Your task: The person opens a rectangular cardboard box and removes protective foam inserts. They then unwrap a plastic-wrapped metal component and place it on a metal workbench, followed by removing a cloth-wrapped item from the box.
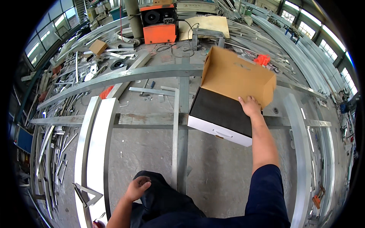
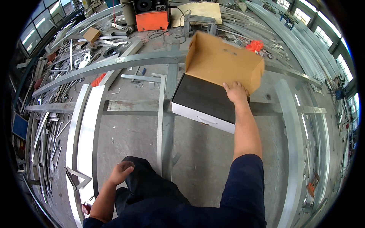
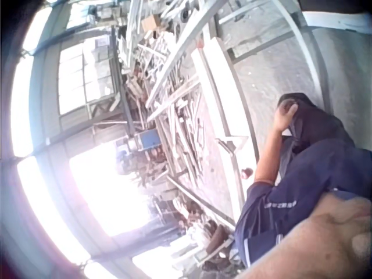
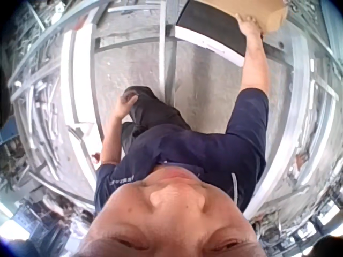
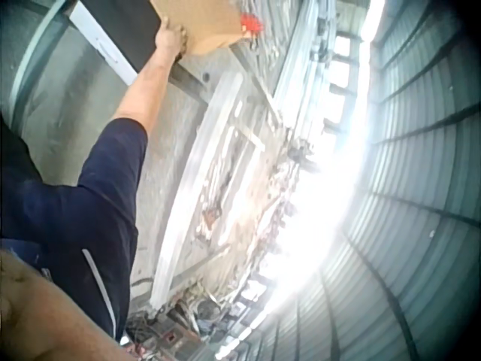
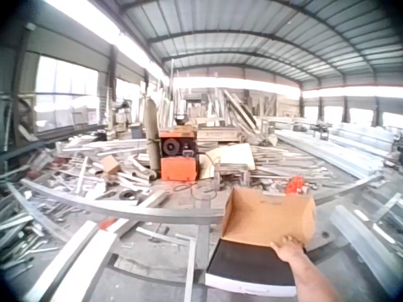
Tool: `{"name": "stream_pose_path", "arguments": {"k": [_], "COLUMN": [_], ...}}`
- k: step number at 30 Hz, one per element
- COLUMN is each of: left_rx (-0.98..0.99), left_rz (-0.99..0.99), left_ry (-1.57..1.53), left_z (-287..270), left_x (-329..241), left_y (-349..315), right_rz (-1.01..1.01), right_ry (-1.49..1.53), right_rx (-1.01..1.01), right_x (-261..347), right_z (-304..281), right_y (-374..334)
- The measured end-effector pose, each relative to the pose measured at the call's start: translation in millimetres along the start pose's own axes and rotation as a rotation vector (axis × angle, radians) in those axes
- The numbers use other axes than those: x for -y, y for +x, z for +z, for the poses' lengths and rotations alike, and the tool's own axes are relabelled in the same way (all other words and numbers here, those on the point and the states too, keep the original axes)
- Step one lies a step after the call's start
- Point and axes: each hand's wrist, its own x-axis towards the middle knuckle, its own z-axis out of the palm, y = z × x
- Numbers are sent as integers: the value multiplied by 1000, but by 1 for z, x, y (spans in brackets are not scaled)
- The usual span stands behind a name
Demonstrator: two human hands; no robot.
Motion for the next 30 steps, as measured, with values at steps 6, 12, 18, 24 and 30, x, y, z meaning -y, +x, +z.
{"name": "stream_pose_path", "arguments": {"k": [6,12,18,24,30], "left_rx": [-54,-57,-69,-80,-6], "left_rz": [-39,-1,11,39,64], "left_ry": [-64,-106,-70,-91,-36], "left_z": [-6,-7,-15,-1,8], "left_x": [18,35,38,31,7], "left_y": [-8,-13,-14,-13,-10], "right_rz": [30,0,-61,232,270], "right_ry": [21,75,258,139,171], "right_rx": [293,143,-171,88,67], "right_x": [-4,-9,-50,-93,-121], "right_z": [0,12,-29,-53,-16], "right_y": [19,9,-7,-25,-30]}}
